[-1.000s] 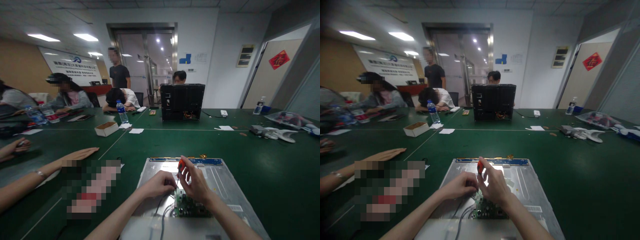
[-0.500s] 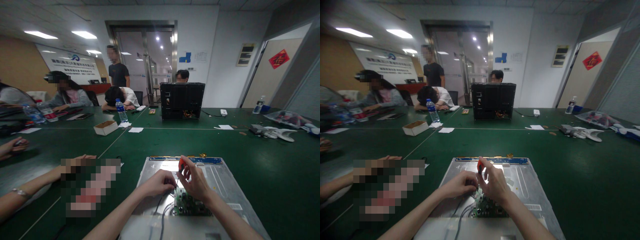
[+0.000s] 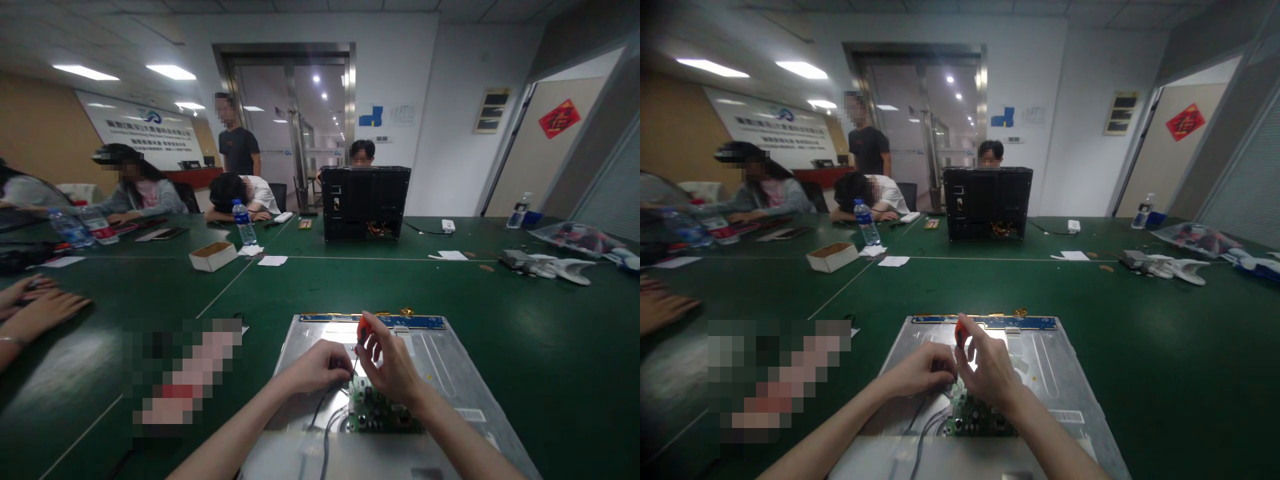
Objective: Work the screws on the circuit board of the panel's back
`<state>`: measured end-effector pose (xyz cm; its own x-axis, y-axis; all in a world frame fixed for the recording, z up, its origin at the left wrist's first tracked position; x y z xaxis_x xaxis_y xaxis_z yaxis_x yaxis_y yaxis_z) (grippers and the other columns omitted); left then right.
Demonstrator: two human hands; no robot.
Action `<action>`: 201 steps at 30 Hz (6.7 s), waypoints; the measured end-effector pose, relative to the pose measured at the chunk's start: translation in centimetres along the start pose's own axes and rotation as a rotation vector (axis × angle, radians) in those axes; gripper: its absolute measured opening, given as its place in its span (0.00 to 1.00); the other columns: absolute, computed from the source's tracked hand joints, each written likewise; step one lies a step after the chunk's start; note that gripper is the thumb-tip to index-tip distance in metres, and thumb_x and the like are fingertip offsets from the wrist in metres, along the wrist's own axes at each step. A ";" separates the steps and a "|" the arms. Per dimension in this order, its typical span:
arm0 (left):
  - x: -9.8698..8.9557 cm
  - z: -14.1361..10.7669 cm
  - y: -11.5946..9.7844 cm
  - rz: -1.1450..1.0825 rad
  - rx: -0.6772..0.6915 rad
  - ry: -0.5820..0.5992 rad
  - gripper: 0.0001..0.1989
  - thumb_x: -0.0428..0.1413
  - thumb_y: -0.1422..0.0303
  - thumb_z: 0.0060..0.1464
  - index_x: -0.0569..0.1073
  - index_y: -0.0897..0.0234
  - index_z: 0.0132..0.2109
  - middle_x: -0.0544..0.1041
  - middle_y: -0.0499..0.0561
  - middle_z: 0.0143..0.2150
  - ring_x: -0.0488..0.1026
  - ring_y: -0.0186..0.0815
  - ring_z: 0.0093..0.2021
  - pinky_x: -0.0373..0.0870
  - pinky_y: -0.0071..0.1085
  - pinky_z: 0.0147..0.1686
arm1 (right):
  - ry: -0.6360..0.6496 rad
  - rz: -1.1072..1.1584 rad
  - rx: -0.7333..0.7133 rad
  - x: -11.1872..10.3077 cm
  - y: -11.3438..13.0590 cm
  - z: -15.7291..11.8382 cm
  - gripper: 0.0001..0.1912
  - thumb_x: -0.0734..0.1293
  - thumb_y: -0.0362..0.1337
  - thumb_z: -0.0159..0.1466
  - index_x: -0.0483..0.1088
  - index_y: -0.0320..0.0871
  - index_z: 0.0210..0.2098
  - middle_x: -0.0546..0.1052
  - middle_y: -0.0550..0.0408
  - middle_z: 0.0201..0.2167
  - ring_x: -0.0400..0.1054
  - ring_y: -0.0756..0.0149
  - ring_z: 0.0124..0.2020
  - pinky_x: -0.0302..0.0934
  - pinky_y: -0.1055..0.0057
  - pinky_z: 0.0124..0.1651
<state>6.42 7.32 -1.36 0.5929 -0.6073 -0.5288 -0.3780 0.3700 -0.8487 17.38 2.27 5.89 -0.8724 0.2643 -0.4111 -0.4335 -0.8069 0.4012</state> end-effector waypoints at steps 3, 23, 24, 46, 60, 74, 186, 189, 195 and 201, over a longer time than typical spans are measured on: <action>0.0 0.1 0.0 -0.015 0.016 0.004 0.07 0.58 0.80 0.48 0.80 0.67 0.33 0.78 0.48 0.30 0.72 0.34 0.32 0.68 0.27 0.34 | -0.023 -0.029 -0.015 -0.1 0.1 0.0 0.35 0.62 0.29 0.66 0.47 0.48 0.69 0.73 0.59 0.28 0.67 0.70 0.20 0.62 0.76 0.20; 0.1 0.1 0.3 -0.015 0.016 0.006 0.07 0.58 0.78 0.49 0.80 0.67 0.33 0.79 0.49 0.32 0.74 0.35 0.33 0.70 0.27 0.35 | -0.030 -0.033 -0.020 -0.2 0.2 0.1 0.34 0.61 0.30 0.67 0.47 0.49 0.69 0.75 0.59 0.31 0.66 0.70 0.20 0.61 0.75 0.20; 0.1 0.1 0.3 -0.014 0.024 0.003 0.06 0.58 0.78 0.49 0.80 0.67 0.33 0.80 0.50 0.32 0.74 0.36 0.33 0.70 0.27 0.35 | -0.029 -0.035 -0.020 -0.1 0.1 0.0 0.33 0.62 0.31 0.67 0.47 0.49 0.69 0.75 0.59 0.32 0.65 0.71 0.19 0.61 0.75 0.20; 0.0 0.1 -0.1 0.028 0.015 0.010 0.05 0.59 0.77 0.51 0.80 0.66 0.33 0.79 0.49 0.32 0.74 0.36 0.34 0.69 0.28 0.36 | -0.028 -0.038 -0.026 -0.2 0.2 0.2 0.34 0.62 0.30 0.67 0.48 0.48 0.69 0.75 0.58 0.30 0.66 0.70 0.19 0.61 0.75 0.20; 0.1 0.1 0.3 0.019 -0.006 0.012 0.06 0.58 0.78 0.50 0.80 0.67 0.34 0.79 0.48 0.31 0.73 0.35 0.33 0.68 0.27 0.35 | -0.008 -0.020 -0.014 -0.1 0.3 0.2 0.36 0.61 0.29 0.66 0.46 0.46 0.70 0.75 0.57 0.29 0.68 0.68 0.20 0.61 0.75 0.20; 0.0 0.0 0.0 -0.028 0.018 0.003 0.06 0.59 0.78 0.48 0.80 0.67 0.33 0.77 0.48 0.30 0.72 0.35 0.32 0.67 0.26 0.34 | 0.013 0.012 -0.014 0.0 0.4 0.2 0.36 0.60 0.29 0.66 0.46 0.45 0.71 0.77 0.52 0.34 0.69 0.68 0.21 0.63 0.73 0.20; 0.1 0.1 -0.1 0.025 0.013 0.006 0.06 0.58 0.78 0.50 0.80 0.67 0.34 0.79 0.49 0.32 0.74 0.36 0.34 0.69 0.28 0.36 | -0.034 -0.025 -0.026 -0.2 0.2 0.1 0.32 0.62 0.31 0.68 0.49 0.49 0.68 0.74 0.59 0.30 0.67 0.70 0.19 0.62 0.75 0.20; 0.0 0.1 -0.1 0.024 0.013 0.001 0.05 0.58 0.78 0.50 0.79 0.67 0.32 0.78 0.48 0.31 0.73 0.35 0.33 0.68 0.27 0.35 | -0.036 -0.026 -0.027 -0.2 0.3 0.2 0.31 0.62 0.31 0.68 0.50 0.50 0.68 0.74 0.59 0.30 0.66 0.70 0.19 0.62 0.75 0.20; 0.1 0.0 -0.3 0.001 0.037 0.009 0.07 0.58 0.79 0.49 0.80 0.67 0.34 0.78 0.48 0.30 0.73 0.35 0.32 0.68 0.27 0.35 | 0.006 0.033 -0.004 0.0 0.2 0.1 0.34 0.61 0.30 0.67 0.48 0.47 0.70 0.76 0.54 0.33 0.69 0.68 0.21 0.63 0.75 0.19; 0.1 0.0 -0.1 0.011 0.016 0.017 0.07 0.58 0.80 0.49 0.80 0.67 0.34 0.78 0.48 0.30 0.73 0.35 0.32 0.68 0.27 0.35 | -0.004 0.019 -0.011 -0.1 0.3 0.2 0.34 0.61 0.29 0.66 0.48 0.46 0.70 0.75 0.57 0.29 0.68 0.69 0.19 0.63 0.75 0.19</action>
<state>6.58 7.22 -1.35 0.5768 -0.6151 -0.5376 -0.3729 0.3874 -0.8432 17.31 2.06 6.21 -0.8814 0.2504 -0.4004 -0.4141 -0.8175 0.4003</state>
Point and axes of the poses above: each hand's wrist, its own z-axis towards the middle knuckle, its own x-axis out of the palm, y = z × x, the point moved 9 cm from there along z, towards the middle knuckle
